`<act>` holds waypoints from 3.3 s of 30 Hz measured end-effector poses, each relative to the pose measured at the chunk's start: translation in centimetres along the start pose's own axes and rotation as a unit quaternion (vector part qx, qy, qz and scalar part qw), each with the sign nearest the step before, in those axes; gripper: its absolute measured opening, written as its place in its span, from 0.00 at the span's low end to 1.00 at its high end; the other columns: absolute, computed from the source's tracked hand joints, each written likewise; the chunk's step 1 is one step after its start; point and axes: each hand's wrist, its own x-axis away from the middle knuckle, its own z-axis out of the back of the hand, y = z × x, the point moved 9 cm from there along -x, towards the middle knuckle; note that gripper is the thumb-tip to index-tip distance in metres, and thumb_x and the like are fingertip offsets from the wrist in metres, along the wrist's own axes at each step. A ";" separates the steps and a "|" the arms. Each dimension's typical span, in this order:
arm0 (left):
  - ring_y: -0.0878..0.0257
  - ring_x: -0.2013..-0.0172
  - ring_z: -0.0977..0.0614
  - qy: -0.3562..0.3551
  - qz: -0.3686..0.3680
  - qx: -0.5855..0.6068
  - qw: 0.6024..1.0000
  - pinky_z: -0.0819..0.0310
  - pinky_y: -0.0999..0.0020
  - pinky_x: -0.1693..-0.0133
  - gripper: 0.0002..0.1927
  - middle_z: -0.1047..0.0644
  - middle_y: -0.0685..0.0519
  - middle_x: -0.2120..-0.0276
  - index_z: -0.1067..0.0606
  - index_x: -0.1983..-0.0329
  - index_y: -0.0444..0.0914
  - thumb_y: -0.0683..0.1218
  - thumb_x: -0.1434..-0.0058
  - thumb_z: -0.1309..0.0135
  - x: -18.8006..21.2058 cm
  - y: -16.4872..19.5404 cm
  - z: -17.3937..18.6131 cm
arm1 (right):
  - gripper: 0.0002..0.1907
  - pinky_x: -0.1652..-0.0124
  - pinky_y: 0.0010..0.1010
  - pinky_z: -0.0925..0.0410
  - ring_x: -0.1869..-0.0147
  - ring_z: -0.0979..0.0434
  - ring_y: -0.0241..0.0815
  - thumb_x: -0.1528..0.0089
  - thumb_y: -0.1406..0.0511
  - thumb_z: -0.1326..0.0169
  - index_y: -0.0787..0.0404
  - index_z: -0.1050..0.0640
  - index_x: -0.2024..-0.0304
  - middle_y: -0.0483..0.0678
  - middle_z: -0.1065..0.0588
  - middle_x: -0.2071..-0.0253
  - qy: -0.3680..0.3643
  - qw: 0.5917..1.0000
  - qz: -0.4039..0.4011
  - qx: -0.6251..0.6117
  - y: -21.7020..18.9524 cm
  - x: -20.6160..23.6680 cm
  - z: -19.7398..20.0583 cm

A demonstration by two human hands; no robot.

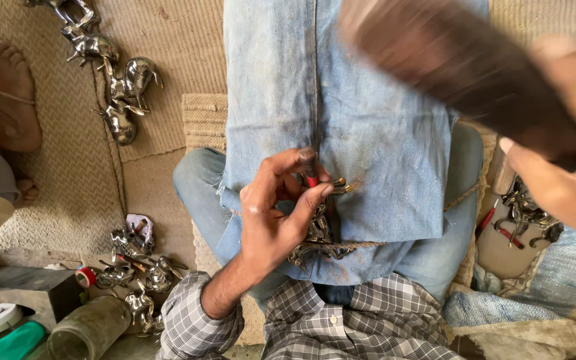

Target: The person sits cross-legged on the floor and uses a hammer and a metal punch to shape a small metal deer figurine. They repeatedly strike the punch with the hammer to refine the figurine's details.

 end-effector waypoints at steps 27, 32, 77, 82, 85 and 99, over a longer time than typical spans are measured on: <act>0.66 0.58 0.17 0.036 -0.004 0.121 0.992 0.18 0.70 0.50 0.24 0.21 0.44 0.50 0.37 0.34 0.33 0.31 0.29 0.43 4.4 -0.4 3.3 | 0.50 0.69 0.33 0.26 0.68 0.20 0.40 0.46 0.72 0.36 0.57 0.41 0.23 0.51 0.23 0.65 -0.058 0.985 -0.159 -0.029 1.0 7.8 -3.8; 0.63 0.54 0.17 0.081 -0.055 0.158 0.983 0.16 0.71 0.53 0.26 0.25 0.47 0.55 0.40 0.34 0.36 0.29 0.29 0.44 6.0 -1.1 2.9 | 0.51 0.72 0.32 0.27 0.72 0.21 0.40 0.45 0.70 0.33 0.59 0.42 0.22 0.49 0.23 0.67 -0.054 0.987 -0.151 -0.006 -0.9 9.5 -4.9; 0.67 0.70 0.16 0.008 -0.245 -0.059 0.968 0.18 0.73 0.66 0.24 0.19 0.46 0.58 0.32 0.38 0.33 0.31 0.33 0.36 7.1 1.3 1.1 | 0.44 0.71 0.33 0.33 0.73 0.32 0.42 0.47 0.86 0.49 0.61 0.33 0.28 0.53 0.27 0.65 -0.081 0.954 0.199 0.208 -9.1 9.1 -1.4; 0.68 0.71 0.16 -0.036 -0.234 -0.086 0.968 0.20 0.75 0.67 0.22 0.18 0.49 0.60 0.29 0.39 0.35 0.31 0.32 0.36 6.1 2.4 0.6 | 0.41 0.72 0.38 0.39 0.75 0.36 0.43 0.44 0.84 0.44 0.62 0.32 0.28 0.54 0.31 0.68 -0.010 0.961 0.176 0.213 -9.7 9.5 -1.1; 0.69 0.70 0.15 -0.055 -0.228 -0.081 0.969 0.19 0.76 0.65 0.23 0.17 0.49 0.59 0.31 0.37 0.34 0.32 0.31 0.37 5.7 2.6 0.3 | 0.43 0.71 0.34 0.37 0.74 0.34 0.42 0.45 0.85 0.42 0.61 0.32 0.28 0.55 0.30 0.66 -0.019 0.963 0.153 0.223 -9.2 10.0 -1.6; 0.67 0.67 0.14 -0.065 -0.247 -0.062 0.965 0.16 0.75 0.61 0.24 0.18 0.48 0.57 0.32 0.36 0.33 0.31 0.31 0.37 5.7 2.4 0.0 | 0.24 0.68 0.32 0.33 0.67 0.26 0.43 0.34 0.81 0.47 0.66 0.29 0.36 0.51 0.27 0.63 0.009 0.999 -0.048 0.012 -2.3 11.0 -1.9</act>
